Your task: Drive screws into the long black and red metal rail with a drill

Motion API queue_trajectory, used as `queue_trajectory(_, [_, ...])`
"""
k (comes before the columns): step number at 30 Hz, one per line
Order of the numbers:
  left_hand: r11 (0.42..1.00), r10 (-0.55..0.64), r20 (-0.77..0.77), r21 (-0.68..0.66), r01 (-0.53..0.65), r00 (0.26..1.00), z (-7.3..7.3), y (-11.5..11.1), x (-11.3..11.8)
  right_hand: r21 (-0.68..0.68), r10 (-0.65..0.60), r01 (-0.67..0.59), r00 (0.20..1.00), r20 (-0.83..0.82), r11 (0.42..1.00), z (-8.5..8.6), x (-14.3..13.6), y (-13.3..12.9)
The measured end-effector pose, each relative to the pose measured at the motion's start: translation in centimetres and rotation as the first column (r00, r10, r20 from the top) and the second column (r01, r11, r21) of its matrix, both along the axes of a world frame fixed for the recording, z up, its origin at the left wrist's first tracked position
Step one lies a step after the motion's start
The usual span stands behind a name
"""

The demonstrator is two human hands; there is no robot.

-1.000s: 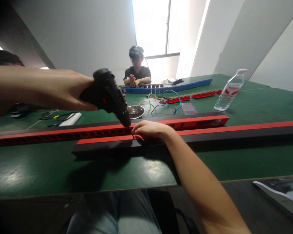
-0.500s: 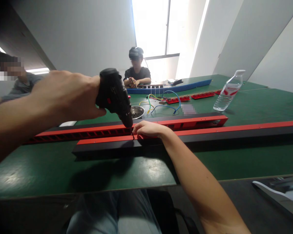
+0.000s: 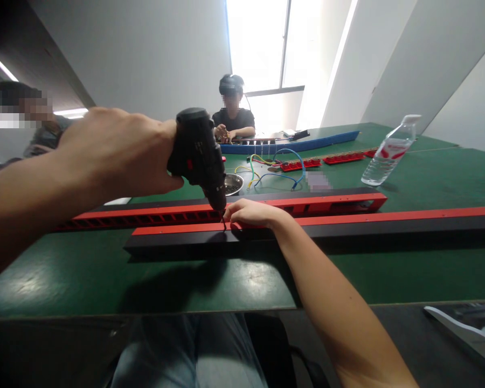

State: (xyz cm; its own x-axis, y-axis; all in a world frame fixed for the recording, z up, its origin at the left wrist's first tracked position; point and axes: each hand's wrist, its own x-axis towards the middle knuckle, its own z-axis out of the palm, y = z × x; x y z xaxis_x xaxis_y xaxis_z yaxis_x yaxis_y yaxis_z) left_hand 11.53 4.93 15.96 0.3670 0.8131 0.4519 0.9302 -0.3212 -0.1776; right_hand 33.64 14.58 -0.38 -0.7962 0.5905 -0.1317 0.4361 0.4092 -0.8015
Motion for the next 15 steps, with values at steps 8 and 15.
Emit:
queue_trajectory(8, [0.996, 0.061, -0.040, -0.057, -0.064, 0.997, 0.2, -0.1, -0.5, -0.166, -0.023, 0.014, 0.999, -0.049, 0.986, 0.1, -0.1, -0.2])
queue_trajectory(15, [0.838, 0.244, 0.328, -0.544, -0.028, 0.913, 2.7, 0.5, -2.8, -0.227, 0.026, -0.069, 0.982, -0.188, 0.971, -0.1, 0.1, -0.1])
